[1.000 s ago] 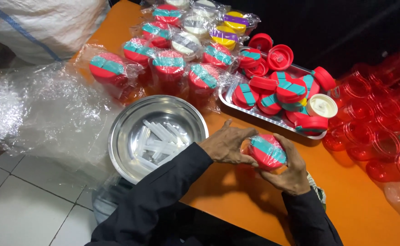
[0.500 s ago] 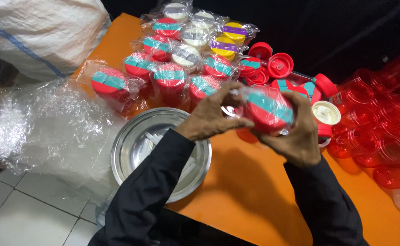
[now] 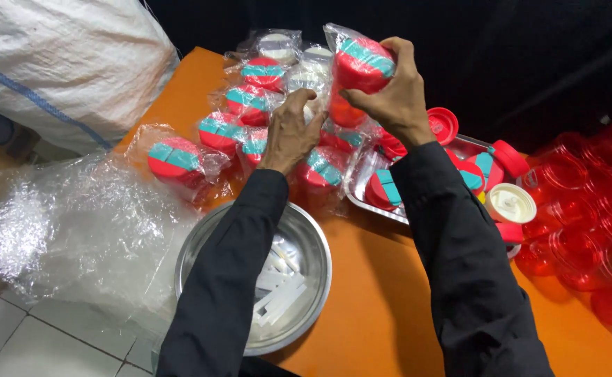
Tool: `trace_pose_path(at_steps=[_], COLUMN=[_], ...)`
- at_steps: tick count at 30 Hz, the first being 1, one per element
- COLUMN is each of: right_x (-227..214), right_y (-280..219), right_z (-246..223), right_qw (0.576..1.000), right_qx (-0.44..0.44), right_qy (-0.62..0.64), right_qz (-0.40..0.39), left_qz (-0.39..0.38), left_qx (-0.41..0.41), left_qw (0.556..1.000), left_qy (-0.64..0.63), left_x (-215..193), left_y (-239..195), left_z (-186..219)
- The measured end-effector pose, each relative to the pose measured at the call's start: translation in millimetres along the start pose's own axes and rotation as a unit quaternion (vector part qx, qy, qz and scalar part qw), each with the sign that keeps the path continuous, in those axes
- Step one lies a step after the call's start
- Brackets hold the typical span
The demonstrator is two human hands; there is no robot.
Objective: Assembling red plastic containers by attaching lids and wrapping each one individually in clear plastic film.
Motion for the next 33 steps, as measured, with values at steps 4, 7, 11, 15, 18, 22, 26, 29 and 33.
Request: trace_pose_path(at_steps=[4,7,11,15,18,22,26,29,33], right_x=[21,34,48,64,74,84,97,104,111], right_y=[25,50,74,90,101,114,115,118,123], right_z=[21,29,51,70,90,98,105,119,138], right_qw=[0.999,0.999,0.999,0.999,0.997,0.997,0.996,0.997,0.998], right_qx=[-0.019,0.004,-0.012,-0.033,-0.056,-0.067,-0.064,-0.056,-0.037], right_qy=[0.033,0.039,0.037,0.024,0.045,0.040,0.061,0.056,0.053], right_qz=[-0.008,0.012,0.011,0.020,0.018,0.020,-0.008,-0.010,-0.010], left_qz=[-0.016,-0.067,-0.086,-0.056,-0.069,-0.072,-0.108,-0.142,-0.184], left_qx=[-0.008,-0.065,-0.023,-0.005,0.000,-0.022,-0.057,-0.089,-0.141], left_qw=[0.998,0.991,0.983,0.986,0.982,0.981,0.972,0.963,0.950], left_qy=[0.066,0.091,0.160,0.155,0.177,0.177,0.199,0.210,0.210], left_x=[13,23,41,31,39,40,43,40,46], left_y=[6,9,5,6,11,28,40,55,65], left_z=[-16,-39,-66,-53,-64,-71,-77,-69,-77])
Point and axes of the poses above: each hand's wrist, its own y-axis towards the middle knuckle, its own x-axis out of the palm, z = x × y, the point moved 3 cm from there along y, towards the middle knuckle, and after that the axes turned 3 degrees about -z, right-handed, at the moved point
